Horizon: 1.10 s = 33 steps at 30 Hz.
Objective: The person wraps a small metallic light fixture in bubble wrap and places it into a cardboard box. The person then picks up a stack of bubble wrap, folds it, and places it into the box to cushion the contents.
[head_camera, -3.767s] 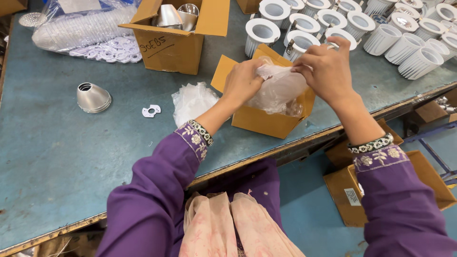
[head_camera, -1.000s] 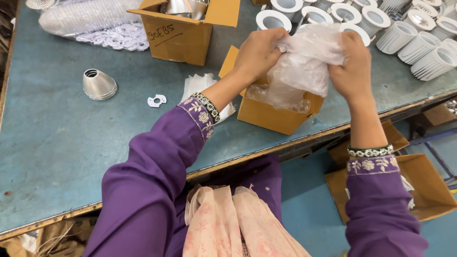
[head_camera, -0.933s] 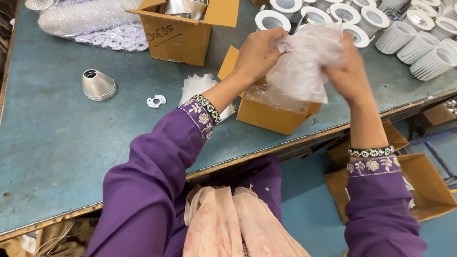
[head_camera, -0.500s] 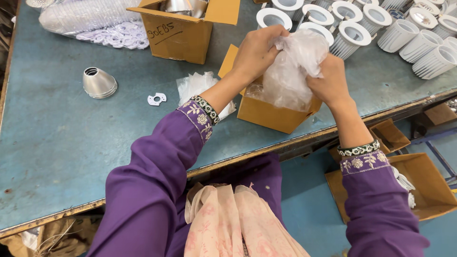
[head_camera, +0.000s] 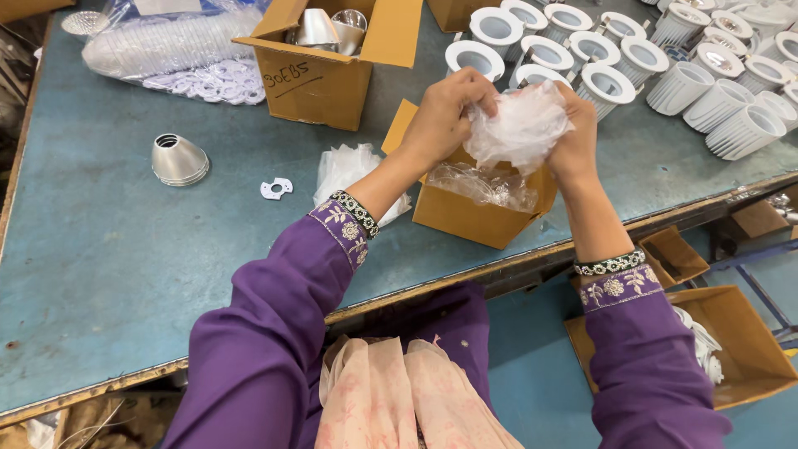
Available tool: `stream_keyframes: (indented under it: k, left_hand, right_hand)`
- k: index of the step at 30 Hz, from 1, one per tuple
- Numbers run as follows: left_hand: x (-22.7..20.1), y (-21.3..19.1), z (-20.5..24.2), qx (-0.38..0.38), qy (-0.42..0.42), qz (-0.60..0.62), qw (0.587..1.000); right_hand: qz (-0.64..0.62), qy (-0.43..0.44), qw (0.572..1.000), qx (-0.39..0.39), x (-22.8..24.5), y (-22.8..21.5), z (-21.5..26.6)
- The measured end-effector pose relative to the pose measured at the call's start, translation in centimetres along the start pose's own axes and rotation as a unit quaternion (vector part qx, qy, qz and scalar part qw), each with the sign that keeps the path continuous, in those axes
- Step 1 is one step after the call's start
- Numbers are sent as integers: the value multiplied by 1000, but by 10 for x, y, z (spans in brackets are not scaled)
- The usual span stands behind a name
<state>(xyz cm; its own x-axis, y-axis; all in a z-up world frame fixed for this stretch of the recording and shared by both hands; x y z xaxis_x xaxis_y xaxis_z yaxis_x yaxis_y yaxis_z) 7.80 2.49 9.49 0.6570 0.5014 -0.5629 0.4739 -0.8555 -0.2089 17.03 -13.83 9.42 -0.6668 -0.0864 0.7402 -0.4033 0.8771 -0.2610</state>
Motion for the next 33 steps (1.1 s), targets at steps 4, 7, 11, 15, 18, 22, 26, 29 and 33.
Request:
stream_keyframes:
  k: [4,7,11,15,18,22,26,29,33]
  left_hand:
    - [9,8,8,8,13,71,997]
    - [37,26,19,64,-126,211,967]
    - [55,23,34,32,-255,420,870]
    - [45,32,51,37,-334,479,811]
    - [35,44,54,22,-354,504,787]
    - [29,62,47,-27,-308,494,812]
    - [35,58,60,-119,-269,432,853]
    - [42,43,68,-173,-242,464,835]
    - [32,35,89,-225,-246,312,890]
  right_hand:
    - [-195,72,977,-49,-32,-2,-2]
    - [-330,138,927,-108,-52,-10,0]
    - [-446,195,871,-65,-57,3,1]
    - [-446,210,870,-21,-53,17,7]
    - [-219,165,961,-11,-46,22,14]
    - [151,17,988,-1,-8,38,23]
    - [396,-152,905,18,45,77,49]
    - [307,-229,923,-44,78,84,73]
    - [-183,-107,972,-95,45,83,102]
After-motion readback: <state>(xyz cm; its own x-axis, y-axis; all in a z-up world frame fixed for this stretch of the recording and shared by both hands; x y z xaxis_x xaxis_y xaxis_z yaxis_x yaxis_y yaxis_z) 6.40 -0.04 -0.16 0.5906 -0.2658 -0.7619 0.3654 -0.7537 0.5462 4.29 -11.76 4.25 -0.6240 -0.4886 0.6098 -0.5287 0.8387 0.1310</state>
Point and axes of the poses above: each hand's wrist, its own z-axis away from the middle knuckle, its own y-axis out of the palm, x = y × z, the point moved 10 cm from there along -z, towards the middle knuckle, and after that the axes turned 3 degrees about -x, right-handed, at the moved point
